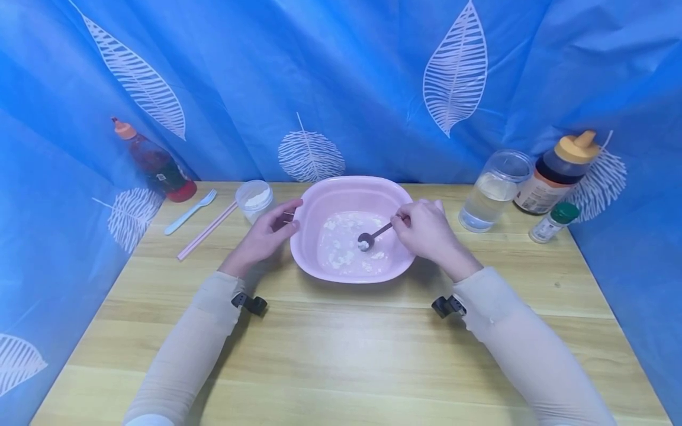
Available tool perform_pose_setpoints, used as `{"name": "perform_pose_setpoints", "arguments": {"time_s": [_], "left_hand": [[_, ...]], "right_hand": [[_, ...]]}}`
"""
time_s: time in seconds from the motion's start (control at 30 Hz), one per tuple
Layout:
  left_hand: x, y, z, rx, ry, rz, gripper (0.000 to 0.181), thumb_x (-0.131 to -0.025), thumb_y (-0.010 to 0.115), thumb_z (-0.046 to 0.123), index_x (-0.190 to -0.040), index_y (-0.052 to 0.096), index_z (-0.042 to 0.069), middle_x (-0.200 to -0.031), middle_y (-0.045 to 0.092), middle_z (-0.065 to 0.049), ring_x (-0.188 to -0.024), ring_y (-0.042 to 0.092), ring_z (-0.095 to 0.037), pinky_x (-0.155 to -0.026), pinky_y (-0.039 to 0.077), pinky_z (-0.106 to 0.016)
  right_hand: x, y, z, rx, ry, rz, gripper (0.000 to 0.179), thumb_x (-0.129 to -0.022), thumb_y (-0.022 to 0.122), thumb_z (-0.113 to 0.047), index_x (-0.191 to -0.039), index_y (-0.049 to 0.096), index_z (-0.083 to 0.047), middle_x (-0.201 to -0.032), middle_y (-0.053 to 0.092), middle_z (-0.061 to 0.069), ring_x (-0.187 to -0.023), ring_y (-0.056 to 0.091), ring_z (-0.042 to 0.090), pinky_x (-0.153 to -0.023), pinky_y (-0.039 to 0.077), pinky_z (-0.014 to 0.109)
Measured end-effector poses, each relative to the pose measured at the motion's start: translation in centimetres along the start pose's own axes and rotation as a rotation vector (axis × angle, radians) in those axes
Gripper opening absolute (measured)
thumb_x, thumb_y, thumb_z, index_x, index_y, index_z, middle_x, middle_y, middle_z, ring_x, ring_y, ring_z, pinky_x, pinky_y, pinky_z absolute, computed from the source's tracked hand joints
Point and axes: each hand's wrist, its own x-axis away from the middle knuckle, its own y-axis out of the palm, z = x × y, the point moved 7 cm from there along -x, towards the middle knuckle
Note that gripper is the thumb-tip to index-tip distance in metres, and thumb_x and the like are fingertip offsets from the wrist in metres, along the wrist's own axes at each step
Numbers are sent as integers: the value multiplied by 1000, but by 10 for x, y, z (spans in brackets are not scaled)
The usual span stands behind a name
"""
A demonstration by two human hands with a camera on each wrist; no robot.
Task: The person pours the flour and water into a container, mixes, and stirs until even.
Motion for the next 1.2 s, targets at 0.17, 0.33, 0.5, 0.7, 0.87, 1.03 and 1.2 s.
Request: {"name": "perform_pose_setpoints", "arguments": {"time_s": [0.17,0.33,0.5,0.7,0.87,1.03,1.2], "left_hand": [[-1,-1,1,0,1,2,58,-108,63,17,-162,46,5,-151,58,-23,-135,62,-41,-118,50,-55],[-2,-1,2,0,0,-3,58,-108,62,16,-162,46,5,-152,57,-23,-135,61,-42,-118,50,-56],[-1,0,1,0,-4,-2,58,-108,62,16,-162,46,5,-152,57,-22,-136,61,-41,-119,50,-54],[-1,0,0,-1,-5,-3,58,-108,62,17,-162,46,6,-152,57,-22,-136,62,-40,-118,50,-54],[0,0,-2,4,-9,-1,58,-108,62,17,-162,46,6,-152,57,-22,-136,61,-40,-119,50,-54],[0,0,-2,1,-11,0,58,-108,63,18,-163,46,6,-153,57,-22,-137,61,-40,-119,49,-54],[0,0,-2,-6,-7,2,58,-108,61,17,-163,46,6,-154,56,-21,-137,61,-40,-119,49,-53]], "right_hand": [[0,-12,-1,80,-74,132,21,-101,65,-12,-92,78,1,-75,68,12,-86,53,32,-87,29,47],[-2,-10,1,134,-95,169,19,-101,66,-12,-93,78,1,-83,72,15,-87,54,33,-85,30,47],[-7,-1,0,92,-92,132,20,-102,66,-13,-97,79,1,-83,71,14,-89,54,33,-87,30,48],[-12,13,-4,19,-75,41,21,-103,66,-14,-98,80,1,-78,68,10,-90,56,32,-92,28,48],[-11,19,-9,-22,-65,-29,20,-102,68,-14,-93,80,-1,-77,69,8,-90,57,30,-96,28,49],[-8,12,-9,6,-43,-83,21,-102,67,-15,-88,78,-4,-72,64,5,-87,57,30,-95,28,49],[-6,0,-3,47,-10,-53,24,-103,65,-16,-85,76,-4,-67,60,5,-87,54,32,-94,27,51]]}}
